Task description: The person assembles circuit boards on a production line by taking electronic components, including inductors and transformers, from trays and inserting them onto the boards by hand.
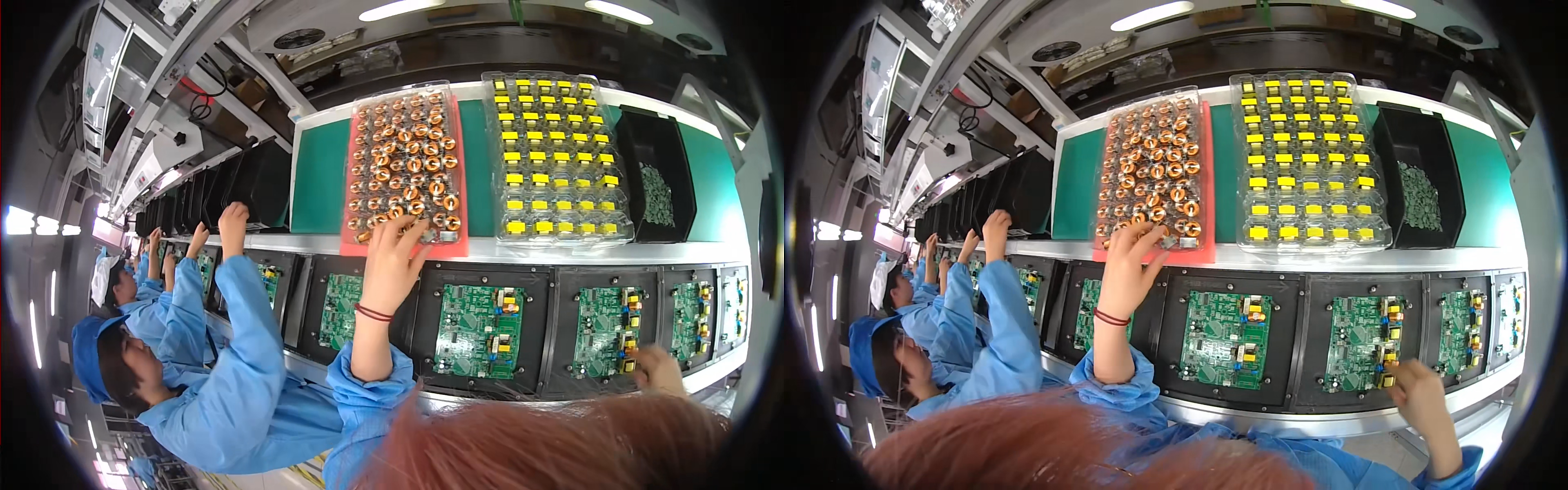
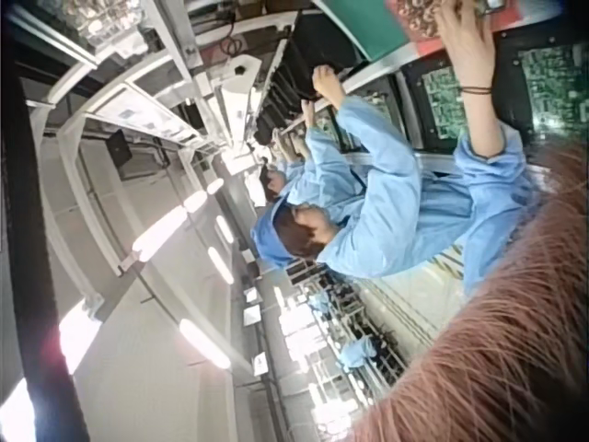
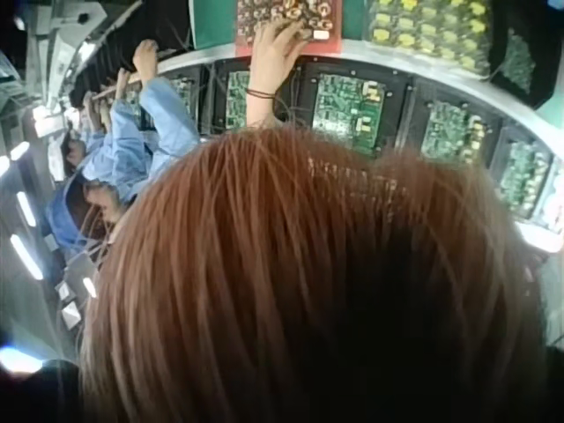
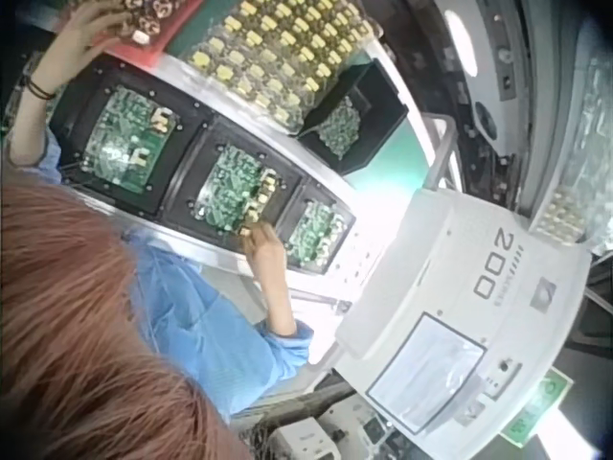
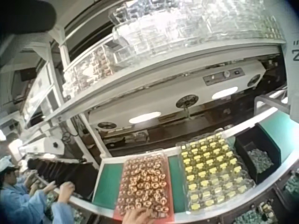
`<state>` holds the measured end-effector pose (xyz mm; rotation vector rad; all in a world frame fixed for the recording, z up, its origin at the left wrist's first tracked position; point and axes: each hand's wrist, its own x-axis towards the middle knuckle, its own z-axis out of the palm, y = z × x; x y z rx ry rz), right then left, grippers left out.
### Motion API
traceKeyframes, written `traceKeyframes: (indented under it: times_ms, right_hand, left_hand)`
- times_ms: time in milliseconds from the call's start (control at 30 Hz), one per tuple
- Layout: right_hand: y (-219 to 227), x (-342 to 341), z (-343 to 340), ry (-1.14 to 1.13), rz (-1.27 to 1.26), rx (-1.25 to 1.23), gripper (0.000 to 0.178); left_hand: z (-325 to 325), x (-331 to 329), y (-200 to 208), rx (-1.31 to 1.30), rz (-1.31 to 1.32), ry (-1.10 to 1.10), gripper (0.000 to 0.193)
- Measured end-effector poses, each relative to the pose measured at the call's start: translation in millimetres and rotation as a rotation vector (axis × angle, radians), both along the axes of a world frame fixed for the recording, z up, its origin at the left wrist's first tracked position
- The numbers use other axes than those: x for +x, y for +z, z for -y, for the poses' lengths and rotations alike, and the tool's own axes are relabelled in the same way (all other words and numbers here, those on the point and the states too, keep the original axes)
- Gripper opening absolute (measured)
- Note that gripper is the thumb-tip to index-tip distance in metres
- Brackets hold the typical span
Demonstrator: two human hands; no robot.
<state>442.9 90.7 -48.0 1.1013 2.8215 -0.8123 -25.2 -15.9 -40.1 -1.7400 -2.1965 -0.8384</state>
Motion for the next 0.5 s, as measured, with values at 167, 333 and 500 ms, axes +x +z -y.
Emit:
traceKeyframes:
  times_ms: [167, 333, 500]
  right_hand:
    - [11, -27, -68, -0.085, -0.285, 0.387, 0.021]
    - [-3, -86, -147, -0.282, -0.459, 0.424, 0.016]
    - [-21, -117, -206, -0.408, -0.237, 0.123, 0.022]
  left_hand:
    - [-9, 8, -12, -0.018, -0.052, -0.002, 0.028]
    - [-2, 1, -22, -0.04, 0.02, 0.101, 0.031]
    - [-2, 7, -22, -0.01, -0.075, 0.117, 0.025]
